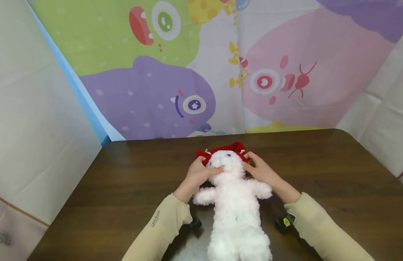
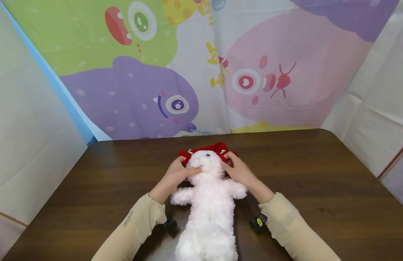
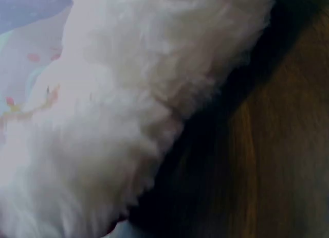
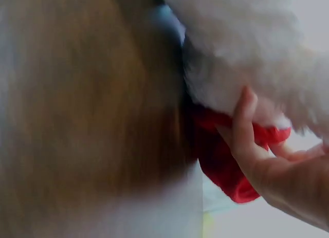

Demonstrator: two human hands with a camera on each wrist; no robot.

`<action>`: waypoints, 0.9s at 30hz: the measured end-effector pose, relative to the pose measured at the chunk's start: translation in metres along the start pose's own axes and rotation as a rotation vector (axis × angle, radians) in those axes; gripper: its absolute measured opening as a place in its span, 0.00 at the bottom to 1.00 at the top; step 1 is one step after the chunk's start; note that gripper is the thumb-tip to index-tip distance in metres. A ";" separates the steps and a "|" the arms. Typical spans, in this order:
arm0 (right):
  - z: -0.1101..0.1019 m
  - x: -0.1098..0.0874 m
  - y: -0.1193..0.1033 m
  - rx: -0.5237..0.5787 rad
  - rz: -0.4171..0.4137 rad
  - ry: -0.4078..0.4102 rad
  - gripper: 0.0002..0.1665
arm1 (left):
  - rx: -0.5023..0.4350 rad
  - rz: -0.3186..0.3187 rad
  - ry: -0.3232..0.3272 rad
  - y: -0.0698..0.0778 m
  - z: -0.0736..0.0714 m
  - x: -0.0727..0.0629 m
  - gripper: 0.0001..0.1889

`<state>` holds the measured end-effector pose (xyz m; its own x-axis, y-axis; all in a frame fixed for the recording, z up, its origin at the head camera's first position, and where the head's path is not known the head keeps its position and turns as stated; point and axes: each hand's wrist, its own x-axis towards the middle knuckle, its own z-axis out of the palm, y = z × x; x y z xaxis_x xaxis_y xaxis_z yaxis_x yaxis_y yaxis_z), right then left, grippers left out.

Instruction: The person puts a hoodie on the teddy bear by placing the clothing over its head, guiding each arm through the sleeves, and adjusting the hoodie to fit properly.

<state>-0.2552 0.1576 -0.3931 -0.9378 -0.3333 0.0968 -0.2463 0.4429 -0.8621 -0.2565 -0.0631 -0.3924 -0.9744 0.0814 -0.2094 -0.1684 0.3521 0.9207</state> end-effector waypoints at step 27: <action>-0.011 -0.012 -0.004 -0.042 0.084 -0.220 0.29 | -0.217 0.077 -0.022 0.004 0.002 -0.004 0.18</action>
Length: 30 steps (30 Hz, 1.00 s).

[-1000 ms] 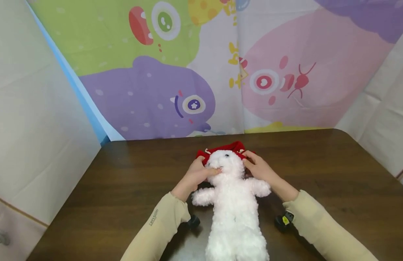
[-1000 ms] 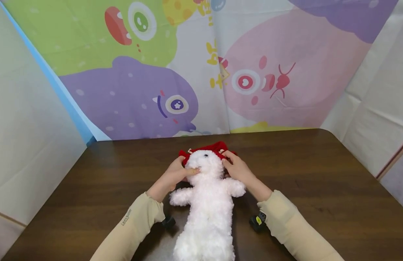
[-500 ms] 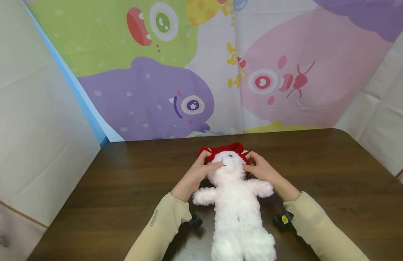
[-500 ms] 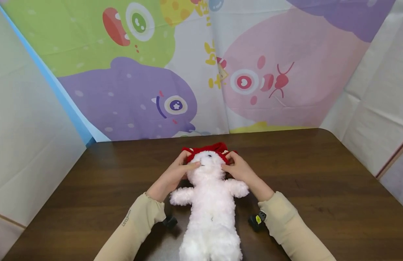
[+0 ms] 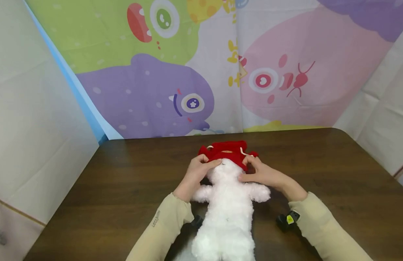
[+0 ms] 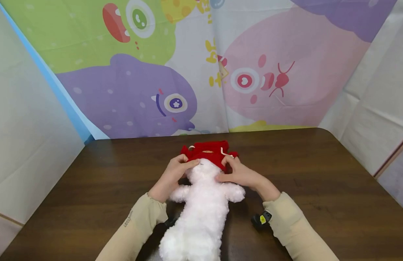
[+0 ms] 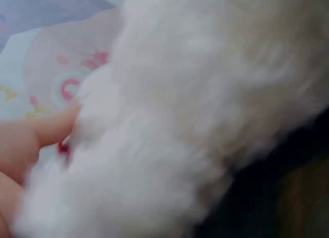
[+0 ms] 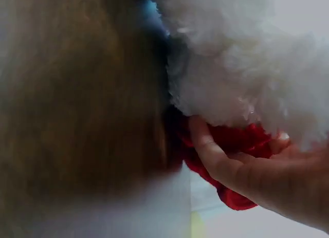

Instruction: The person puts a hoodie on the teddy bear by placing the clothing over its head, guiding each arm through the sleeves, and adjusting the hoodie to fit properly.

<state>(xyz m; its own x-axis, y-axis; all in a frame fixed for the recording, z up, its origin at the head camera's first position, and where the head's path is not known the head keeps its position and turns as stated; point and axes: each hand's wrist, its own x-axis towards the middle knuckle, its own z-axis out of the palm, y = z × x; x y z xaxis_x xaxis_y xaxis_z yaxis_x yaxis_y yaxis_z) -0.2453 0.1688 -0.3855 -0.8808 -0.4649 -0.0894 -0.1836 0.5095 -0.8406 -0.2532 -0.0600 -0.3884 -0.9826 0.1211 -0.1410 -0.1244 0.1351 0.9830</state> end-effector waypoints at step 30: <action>0.009 -0.001 -0.002 -0.021 0.059 0.199 0.28 | 0.892 0.454 -0.098 0.008 -0.028 -0.003 0.06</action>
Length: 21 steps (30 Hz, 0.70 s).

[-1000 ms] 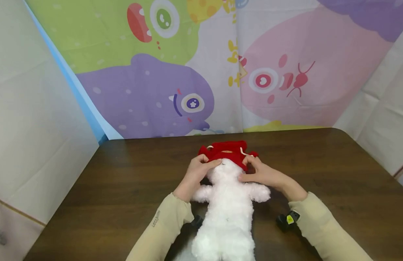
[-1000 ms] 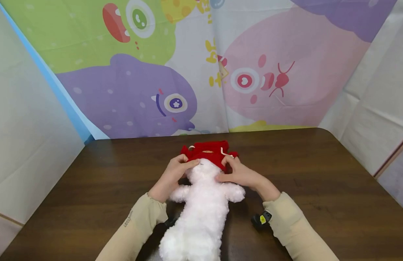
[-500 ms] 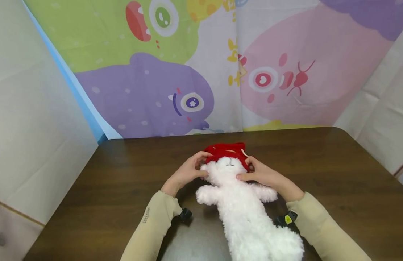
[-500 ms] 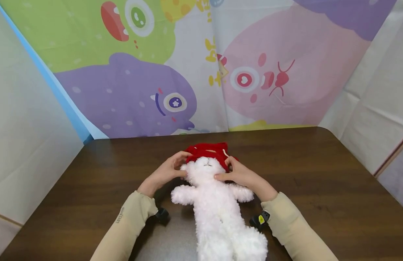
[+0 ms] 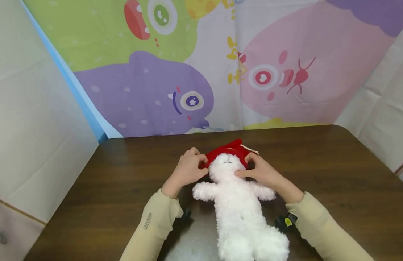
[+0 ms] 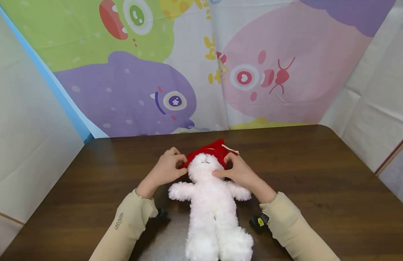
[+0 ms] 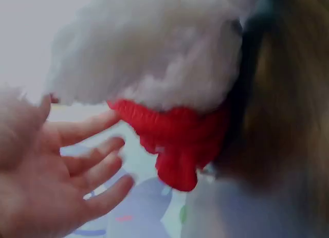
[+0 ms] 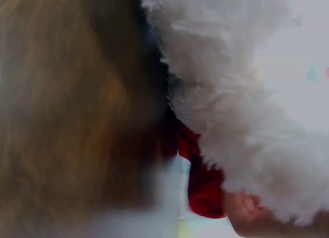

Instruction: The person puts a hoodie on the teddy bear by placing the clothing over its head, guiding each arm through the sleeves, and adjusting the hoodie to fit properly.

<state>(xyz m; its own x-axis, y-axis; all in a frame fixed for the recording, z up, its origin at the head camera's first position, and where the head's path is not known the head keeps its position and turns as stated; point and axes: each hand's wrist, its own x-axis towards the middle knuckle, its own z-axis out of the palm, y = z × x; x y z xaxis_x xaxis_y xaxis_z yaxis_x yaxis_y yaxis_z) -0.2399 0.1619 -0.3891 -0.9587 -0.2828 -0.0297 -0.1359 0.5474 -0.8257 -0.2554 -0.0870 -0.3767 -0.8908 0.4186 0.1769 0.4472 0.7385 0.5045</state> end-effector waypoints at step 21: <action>0.013 -0.007 -0.020 -0.229 -0.249 0.222 0.12 | -0.103 0.081 0.116 0.046 0.014 -0.004 0.09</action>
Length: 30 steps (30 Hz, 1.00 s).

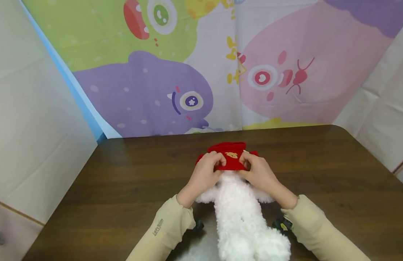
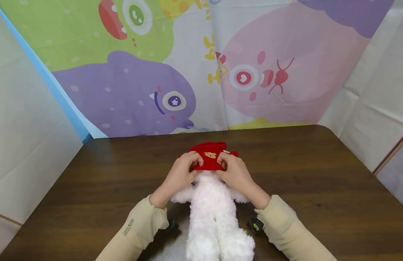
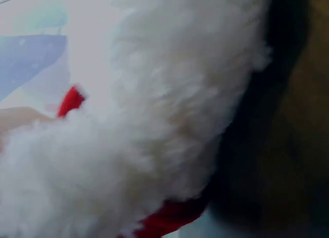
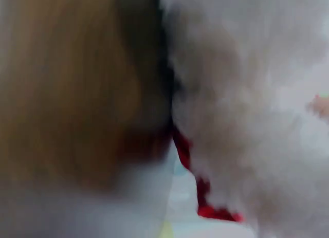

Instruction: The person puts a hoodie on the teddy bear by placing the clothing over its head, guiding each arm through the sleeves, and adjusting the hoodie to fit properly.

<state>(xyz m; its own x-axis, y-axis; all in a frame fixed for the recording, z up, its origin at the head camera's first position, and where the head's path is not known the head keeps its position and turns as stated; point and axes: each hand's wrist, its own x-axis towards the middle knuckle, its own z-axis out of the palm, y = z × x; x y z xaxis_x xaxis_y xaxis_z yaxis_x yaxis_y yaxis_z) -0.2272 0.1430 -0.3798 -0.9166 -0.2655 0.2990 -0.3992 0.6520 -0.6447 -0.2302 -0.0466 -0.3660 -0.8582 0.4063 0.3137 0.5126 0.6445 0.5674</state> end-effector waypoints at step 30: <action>-0.035 -0.004 0.034 0.250 0.130 -0.441 0.14 | -0.171 -0.136 -0.315 -0.045 -0.049 -0.007 0.06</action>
<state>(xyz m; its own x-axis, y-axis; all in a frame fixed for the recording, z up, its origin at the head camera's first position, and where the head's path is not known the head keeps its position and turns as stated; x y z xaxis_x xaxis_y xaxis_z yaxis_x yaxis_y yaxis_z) -0.2366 0.1913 -0.3781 -0.8602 -0.5030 -0.0844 -0.2258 0.5239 -0.8213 -0.2484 -0.1105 -0.3564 -0.8536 0.5209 -0.0081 0.3591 0.5996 0.7152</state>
